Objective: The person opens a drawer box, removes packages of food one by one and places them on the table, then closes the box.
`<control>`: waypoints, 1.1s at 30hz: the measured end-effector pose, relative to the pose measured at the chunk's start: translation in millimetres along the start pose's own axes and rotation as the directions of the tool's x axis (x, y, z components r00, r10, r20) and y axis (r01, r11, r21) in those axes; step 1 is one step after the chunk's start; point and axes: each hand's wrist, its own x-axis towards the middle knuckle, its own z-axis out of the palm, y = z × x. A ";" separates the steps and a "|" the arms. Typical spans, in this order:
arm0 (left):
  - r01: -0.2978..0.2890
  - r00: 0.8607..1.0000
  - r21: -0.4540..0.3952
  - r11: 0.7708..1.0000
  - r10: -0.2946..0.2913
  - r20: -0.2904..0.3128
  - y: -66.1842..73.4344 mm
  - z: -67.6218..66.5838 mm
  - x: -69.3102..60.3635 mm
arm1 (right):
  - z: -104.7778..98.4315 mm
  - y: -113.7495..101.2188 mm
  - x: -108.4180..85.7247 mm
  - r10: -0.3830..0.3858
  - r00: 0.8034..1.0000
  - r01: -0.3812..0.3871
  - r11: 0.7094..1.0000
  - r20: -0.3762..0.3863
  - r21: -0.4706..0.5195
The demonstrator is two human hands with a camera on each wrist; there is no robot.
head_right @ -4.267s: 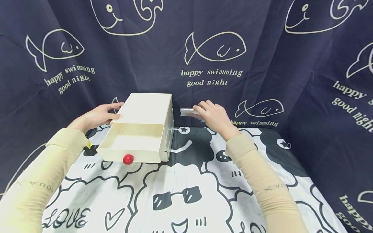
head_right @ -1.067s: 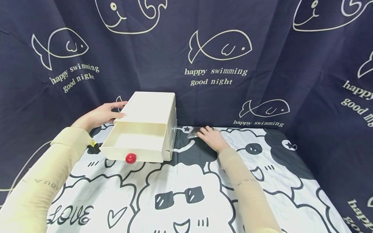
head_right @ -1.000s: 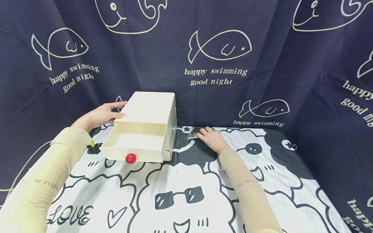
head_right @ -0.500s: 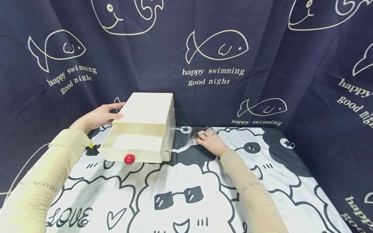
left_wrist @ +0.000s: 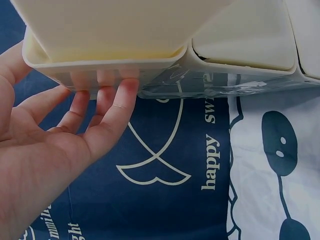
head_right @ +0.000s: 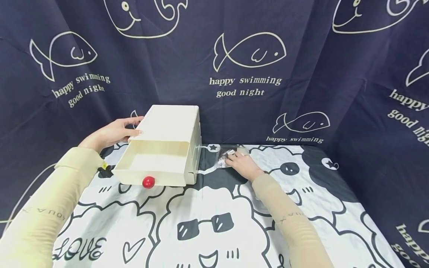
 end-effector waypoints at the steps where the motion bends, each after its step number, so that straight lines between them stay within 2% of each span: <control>1: 0.000 1.000 0.001 1.000 0.000 0.001 0.1 -0.2 0.2 | 0.1 0.0 0.4 0.005 1.000 -0.005 1.000 0.009 0.003; 11: 0.012 1.000 0.023 1.000 -0.011 -0.005 0.5 -2.2 0.6 | -10.8 -7.2 6.5 0.094 0.992 -0.101 0.992 0.082 0.081; 21: 0.017 1.000 0.020 1.000 -0.017 -0.002 -1.1 -0.1 1.3 | -22.9 -13.2 8.0 0.165 0.973 -0.183 0.978 0.161 0.103; 26: 0.023 1.000 0.014 1.000 -0.023 -0.007 0.5 0.7 0.9 | -31.5 -13.0 9.3 0.216 0.957 -0.240 0.965 0.195 0.108; 30: 0.036 0.999 0.016 0.999 -0.035 -0.024 0.5 0.9 0.5 | -39.5 -11.4 13.0 0.253 0.948 -0.279 0.953 0.193 0.121; 33: 0.032 0.999 0.007 0.999 -0.032 -0.024 -0.2 2.0 0.2 | -45.9 -10.5 16.7 0.265 0.949 -0.288 0.949 0.169 0.132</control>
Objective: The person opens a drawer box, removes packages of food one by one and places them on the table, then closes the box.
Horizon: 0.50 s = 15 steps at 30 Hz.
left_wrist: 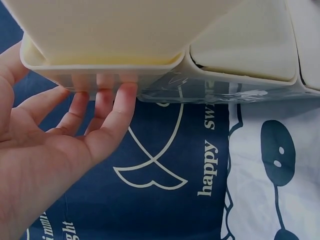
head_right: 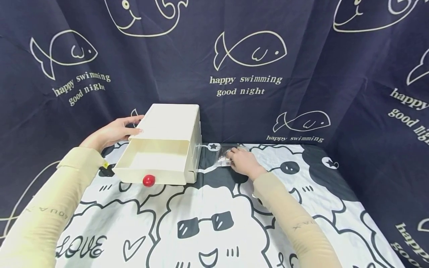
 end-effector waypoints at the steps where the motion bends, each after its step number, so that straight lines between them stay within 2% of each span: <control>1: -0.003 1.000 -0.005 1.000 0.003 0.000 -0.5 0.2 0.2 | -2.7 -0.6 1.0 0.001 1.000 -0.001 1.000 -0.010 0.008; 9: 0.004 1.000 -0.058 0.998 -0.006 -0.028 -4.2 4.7 0.8 | -33.7 -13.8 10.8 0.036 0.995 -0.028 0.995 -0.089 0.096; 15: 0.012 0.999 -0.114 0.993 -0.017 -0.037 -8.3 6.1 0.9 | -60.3 -33.6 13.6 0.016 0.980 0.008 0.993 -0.199 0.121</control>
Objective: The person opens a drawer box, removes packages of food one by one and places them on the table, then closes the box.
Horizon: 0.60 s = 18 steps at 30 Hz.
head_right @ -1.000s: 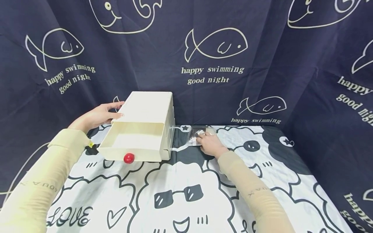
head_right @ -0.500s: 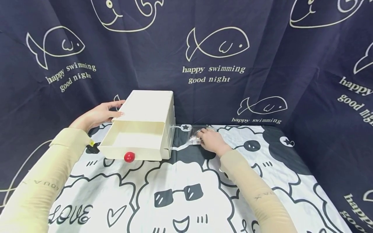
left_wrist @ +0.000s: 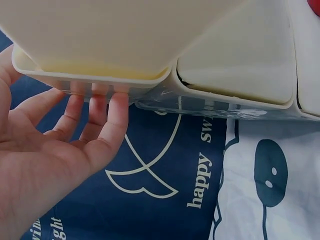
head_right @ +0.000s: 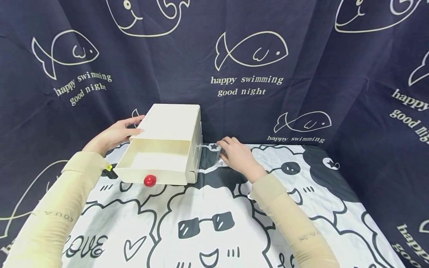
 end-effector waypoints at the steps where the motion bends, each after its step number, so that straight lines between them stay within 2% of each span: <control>1: 0.000 1.000 -0.002 1.000 0.000 -0.002 -0.7 0.3 0.3 | -3.8 -4.2 0.8 -0.010 1.000 0.010 1.000 -0.017 -0.002; 7: -0.004 1.000 -0.037 0.999 0.004 -0.009 -4.0 2.3 1.7 | -22.3 -28.1 5.4 -0.078 0.993 0.078 0.997 -0.093 -0.001; 12: -0.009 1.000 -0.064 0.998 0.008 -0.018 -6.3 3.4 2.6 | -33.5 -46.5 8.7 -0.139 0.977 0.141 0.990 -0.164 0.003; 18: -0.018 1.000 -0.089 0.996 0.016 -0.027 -8.8 4.0 3.2 | -47.1 -69.1 10.1 -0.163 0.960 0.175 0.984 -0.229 0.034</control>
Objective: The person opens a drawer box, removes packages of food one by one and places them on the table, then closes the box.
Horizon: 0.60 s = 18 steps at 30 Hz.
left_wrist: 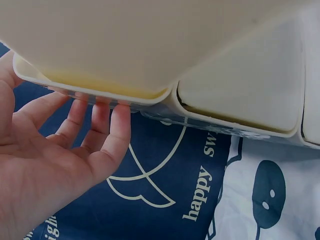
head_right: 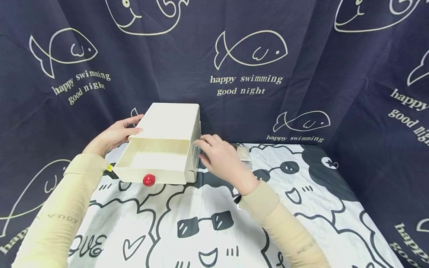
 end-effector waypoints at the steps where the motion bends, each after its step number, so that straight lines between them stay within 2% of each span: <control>1: -0.001 1.000 -0.002 1.000 0.001 -0.002 -0.5 0.0 -0.1 | -1.4 -4.1 1.4 -0.004 1.000 0.004 1.000 -0.010 0.016; 9: 0.002 1.000 -0.032 0.999 -0.002 0.003 -0.4 1.5 -2.7 | -5.6 -41.0 10.8 -0.090 0.989 0.103 0.988 -0.118 0.116; 14: 0.009 1.000 -0.058 0.998 -0.008 0.011 6.1 3.0 -6.7 | -1.3 -67.4 14.7 -0.175 0.970 0.191 0.978 -0.167 0.085; 18: 0.001 1.000 -0.039 0.999 -0.001 0.003 2.1 1.9 -3.6 | 9.6 -84.4 16.4 -0.253 0.946 0.263 0.964 -0.203 0.026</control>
